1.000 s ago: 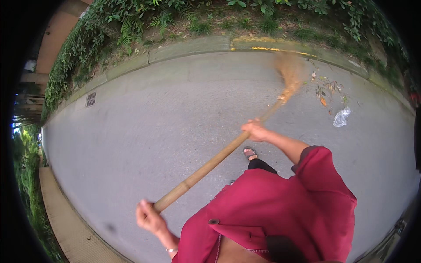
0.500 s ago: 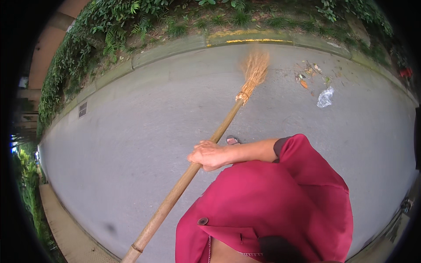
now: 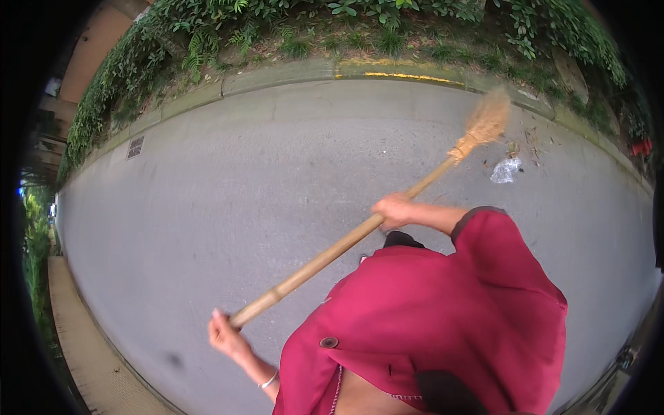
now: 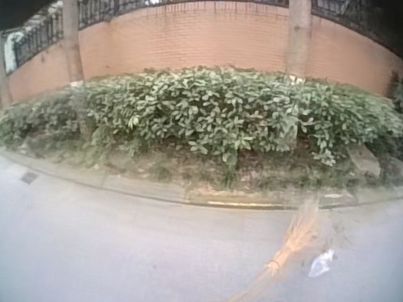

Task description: The person sweeps a paved outdoor area using a traditional straw broom. They gather leaves, dirt, and small debris into a pile near a drain and along the curb, moving systematically along the path.

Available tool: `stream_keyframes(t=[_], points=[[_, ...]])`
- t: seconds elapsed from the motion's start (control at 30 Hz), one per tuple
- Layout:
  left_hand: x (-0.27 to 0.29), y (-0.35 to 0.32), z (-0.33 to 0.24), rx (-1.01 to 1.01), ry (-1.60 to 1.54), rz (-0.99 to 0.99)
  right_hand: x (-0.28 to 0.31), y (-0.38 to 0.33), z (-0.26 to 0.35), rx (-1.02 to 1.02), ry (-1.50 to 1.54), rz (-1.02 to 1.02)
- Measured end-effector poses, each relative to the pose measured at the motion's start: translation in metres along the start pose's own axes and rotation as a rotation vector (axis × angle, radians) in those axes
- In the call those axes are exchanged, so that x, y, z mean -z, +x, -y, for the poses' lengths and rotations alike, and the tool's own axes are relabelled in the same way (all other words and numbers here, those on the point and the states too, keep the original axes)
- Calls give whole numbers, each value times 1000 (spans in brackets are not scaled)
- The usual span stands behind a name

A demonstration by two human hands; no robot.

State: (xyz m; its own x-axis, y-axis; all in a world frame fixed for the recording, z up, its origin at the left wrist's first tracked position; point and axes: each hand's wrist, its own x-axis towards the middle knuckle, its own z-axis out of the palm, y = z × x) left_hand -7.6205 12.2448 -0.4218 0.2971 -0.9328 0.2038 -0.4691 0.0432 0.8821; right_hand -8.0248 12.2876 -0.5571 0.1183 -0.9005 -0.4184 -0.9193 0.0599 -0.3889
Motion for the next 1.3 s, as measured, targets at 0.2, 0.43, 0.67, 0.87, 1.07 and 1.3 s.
stream_keyframes(t=[0.2, 0.43, 0.67, 0.87, 1.07, 1.3], points=[[124, -58, -96, -700, 548, -682, 37, 33, 78, 691, 255, -281], [16, -155, -184, -792, 964, -684, 37, 44, -11, 748, 292, -358], [-162, -220, -224, -466, 183, -83, 11, -105, -249, 285, 194, -407], [-238, -271, -183, -102, 48, 149, 1, -183, -342, 5, 95, -198], [-22, -291, -190, -287, 387, -393, 11, -214, -188, 488, 244, -203], [4, -341, -260, -435, 262, -498, -53, -261, -133, 616, 435, -336]])
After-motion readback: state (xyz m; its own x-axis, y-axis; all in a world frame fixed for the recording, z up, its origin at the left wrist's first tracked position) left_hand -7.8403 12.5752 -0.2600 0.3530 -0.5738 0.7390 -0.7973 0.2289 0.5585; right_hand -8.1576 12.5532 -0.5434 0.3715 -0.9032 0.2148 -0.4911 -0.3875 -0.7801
